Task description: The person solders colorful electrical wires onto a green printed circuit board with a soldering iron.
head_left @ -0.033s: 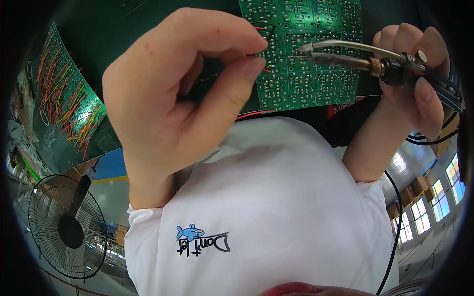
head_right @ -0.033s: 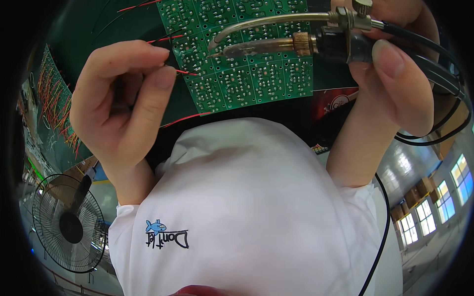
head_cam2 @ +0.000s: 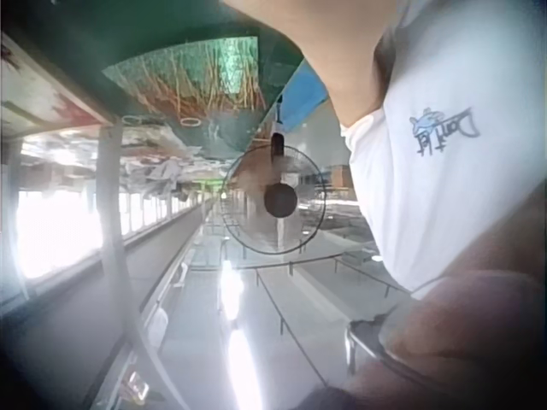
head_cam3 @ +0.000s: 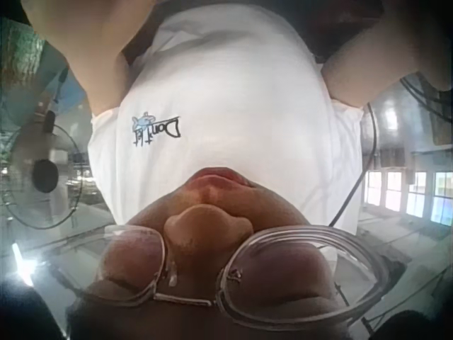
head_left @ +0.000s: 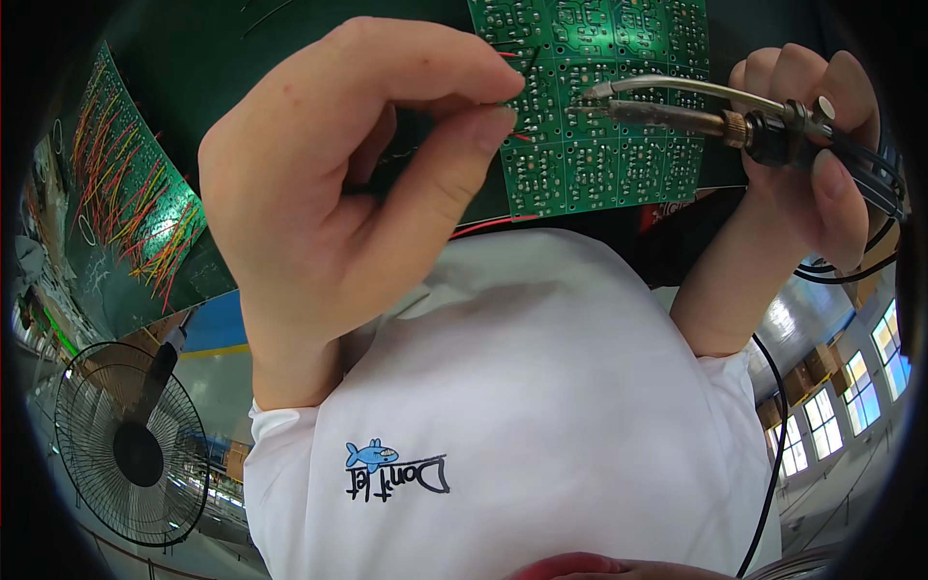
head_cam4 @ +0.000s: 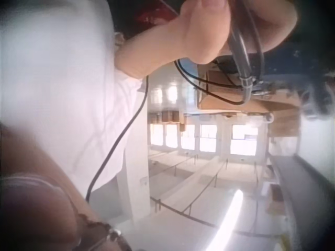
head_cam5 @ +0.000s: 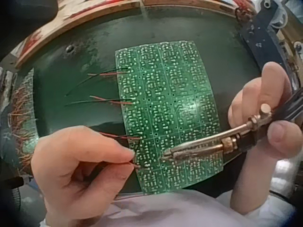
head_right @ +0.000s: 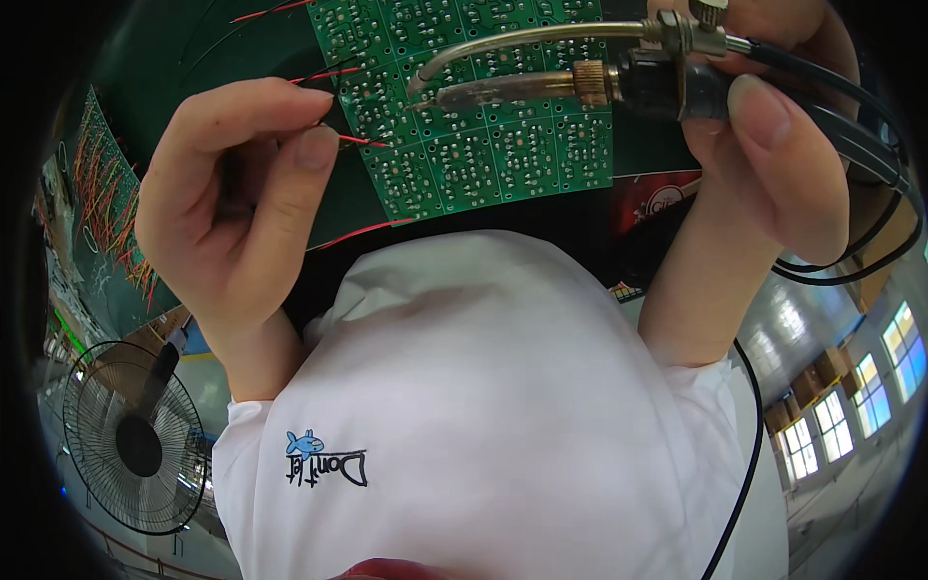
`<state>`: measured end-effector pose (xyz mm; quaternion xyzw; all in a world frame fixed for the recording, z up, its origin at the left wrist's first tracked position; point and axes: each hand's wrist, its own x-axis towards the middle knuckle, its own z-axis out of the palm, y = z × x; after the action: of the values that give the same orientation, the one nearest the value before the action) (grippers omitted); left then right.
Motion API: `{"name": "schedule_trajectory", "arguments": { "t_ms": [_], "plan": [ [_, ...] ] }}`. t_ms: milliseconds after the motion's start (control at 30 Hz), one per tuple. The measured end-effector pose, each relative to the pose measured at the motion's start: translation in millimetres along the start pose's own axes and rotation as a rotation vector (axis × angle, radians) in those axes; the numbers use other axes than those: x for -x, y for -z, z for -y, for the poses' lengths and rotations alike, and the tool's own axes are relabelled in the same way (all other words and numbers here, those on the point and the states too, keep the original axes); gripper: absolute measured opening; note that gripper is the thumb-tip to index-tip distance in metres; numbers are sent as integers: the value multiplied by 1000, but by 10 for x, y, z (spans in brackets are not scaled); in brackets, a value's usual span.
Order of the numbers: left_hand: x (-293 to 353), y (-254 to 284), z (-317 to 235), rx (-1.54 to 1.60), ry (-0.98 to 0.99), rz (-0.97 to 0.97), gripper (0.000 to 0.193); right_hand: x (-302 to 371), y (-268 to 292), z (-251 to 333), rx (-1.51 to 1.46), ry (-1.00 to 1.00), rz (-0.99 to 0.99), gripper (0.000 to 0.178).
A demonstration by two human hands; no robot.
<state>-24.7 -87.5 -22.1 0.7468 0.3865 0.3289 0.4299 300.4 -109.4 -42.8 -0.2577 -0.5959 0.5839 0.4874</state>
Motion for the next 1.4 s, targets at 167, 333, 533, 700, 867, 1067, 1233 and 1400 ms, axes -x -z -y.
{"name": "schedule_trajectory", "arguments": {
  "t_ms": [167,333,533,700,867,1067,1233,1400],
  "plan": [
    [-30,11,129,6,-111,-13,20,-8,-13,3,32,-3,-5,26],
    [35,-32,98,24,-59,2,18,12,-14,12,26,-6,-20,26],
    [-36,-20,157,86,-150,-43,9,-3,-8,14,34,3,1,26],
    [33,-63,-21,-197,-30,12,10,21,2,13,32,-11,12,26],
    [-83,-114,-63,-304,-270,19,12,-54,-6,-8,63,40,125,26],
    [35,-207,190,-160,-330,-141,13,-87,-53,22,100,1,136,27],
    [89,-224,258,-165,-254,-146,12,-90,-53,20,122,8,143,28],
    [91,-219,248,-174,-256,-156,12,-121,-24,30,168,18,180,28]
  ]
}}
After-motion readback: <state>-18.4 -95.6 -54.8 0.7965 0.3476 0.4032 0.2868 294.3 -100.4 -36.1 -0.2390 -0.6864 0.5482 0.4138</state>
